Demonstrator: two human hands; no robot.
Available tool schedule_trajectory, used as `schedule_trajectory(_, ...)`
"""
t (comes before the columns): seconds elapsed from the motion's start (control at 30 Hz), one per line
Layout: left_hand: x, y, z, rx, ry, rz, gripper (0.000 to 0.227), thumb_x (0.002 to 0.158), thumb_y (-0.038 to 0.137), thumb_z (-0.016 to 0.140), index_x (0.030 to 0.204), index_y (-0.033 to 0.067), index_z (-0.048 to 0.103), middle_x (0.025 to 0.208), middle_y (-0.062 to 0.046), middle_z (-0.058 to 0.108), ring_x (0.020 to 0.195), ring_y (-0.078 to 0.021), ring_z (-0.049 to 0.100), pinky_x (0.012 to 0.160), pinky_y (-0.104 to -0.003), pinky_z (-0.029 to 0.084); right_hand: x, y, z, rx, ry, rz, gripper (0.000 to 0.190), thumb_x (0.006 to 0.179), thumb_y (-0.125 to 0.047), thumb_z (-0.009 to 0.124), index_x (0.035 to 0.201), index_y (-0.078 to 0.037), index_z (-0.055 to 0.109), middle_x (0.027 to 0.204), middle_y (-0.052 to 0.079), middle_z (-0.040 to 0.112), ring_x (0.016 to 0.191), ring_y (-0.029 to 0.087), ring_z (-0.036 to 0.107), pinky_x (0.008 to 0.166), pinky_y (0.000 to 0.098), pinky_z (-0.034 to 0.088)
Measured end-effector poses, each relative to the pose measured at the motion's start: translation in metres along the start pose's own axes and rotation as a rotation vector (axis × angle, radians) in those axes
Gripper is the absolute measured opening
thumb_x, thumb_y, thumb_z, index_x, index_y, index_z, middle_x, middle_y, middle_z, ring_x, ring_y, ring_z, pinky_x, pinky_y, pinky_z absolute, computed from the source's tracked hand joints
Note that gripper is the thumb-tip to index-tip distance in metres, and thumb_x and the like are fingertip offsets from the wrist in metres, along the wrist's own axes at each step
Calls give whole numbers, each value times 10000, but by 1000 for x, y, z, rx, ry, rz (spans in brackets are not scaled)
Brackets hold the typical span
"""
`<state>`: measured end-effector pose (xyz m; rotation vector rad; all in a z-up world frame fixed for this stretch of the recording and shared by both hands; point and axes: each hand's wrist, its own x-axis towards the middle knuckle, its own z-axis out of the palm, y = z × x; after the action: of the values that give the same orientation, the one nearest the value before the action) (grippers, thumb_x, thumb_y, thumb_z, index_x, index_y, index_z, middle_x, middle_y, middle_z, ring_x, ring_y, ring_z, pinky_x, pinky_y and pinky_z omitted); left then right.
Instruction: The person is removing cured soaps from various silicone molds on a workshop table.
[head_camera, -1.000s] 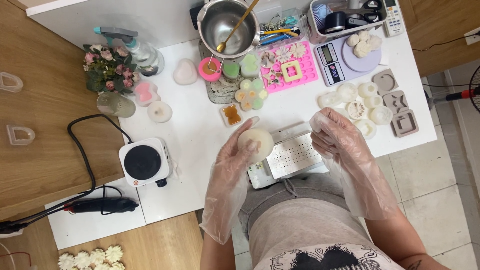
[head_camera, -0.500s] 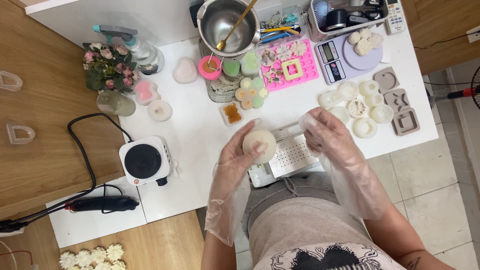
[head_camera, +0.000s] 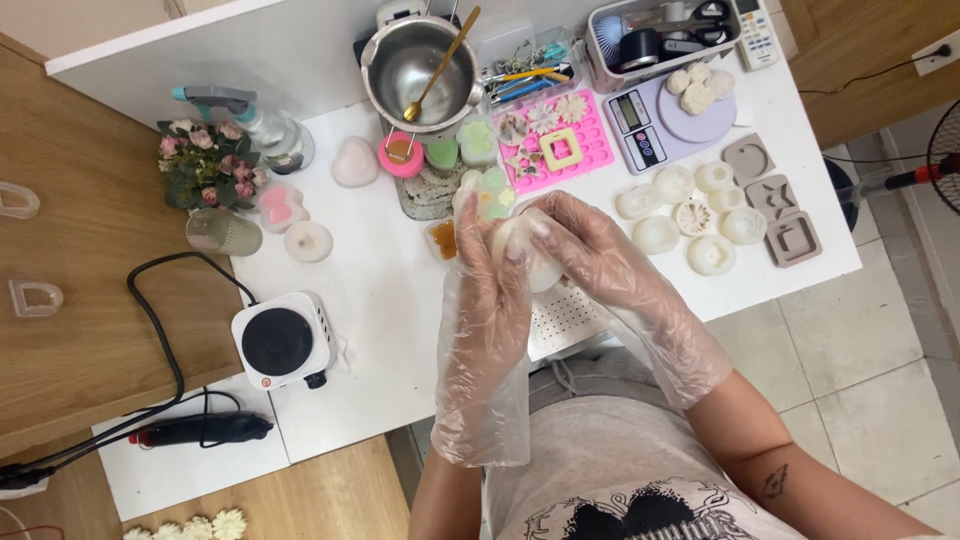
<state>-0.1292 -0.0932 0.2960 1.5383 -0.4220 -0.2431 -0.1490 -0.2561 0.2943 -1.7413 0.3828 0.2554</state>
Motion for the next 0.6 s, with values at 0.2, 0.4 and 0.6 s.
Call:
schedule_trajectory(0.2,17,3,19,169,170,300,694,1182,391,503,1646,20,144,1479,-230,424,1305,-275,524,1095,-332,495,8,47,-10,467,119,-164,520,1005,-423,603,1378,-63,559,1137,-1,631,944,72,572,664,217,469)
schedule_trajectory(0.4,21,22,45,-2,81,-238,453,1045,502,499,1117,58,557,879,-27,574,784,-90,527,690,-279,503,-23,13,-15,426,219,-201,636,1009,-489,567,1492,-83,488,1293,40,598,1091,108,579,865,265,498)
schedule_trajectory(0.6,17,-2,71,-230,220,-96,325,1121,385,479,1038,73,512,898,24,454,811,-77,402,723,-244,416,-26,24,-34,534,156,-46,630,962,-526,546,1415,-89,534,1193,37,628,997,113,610,801,292,546)
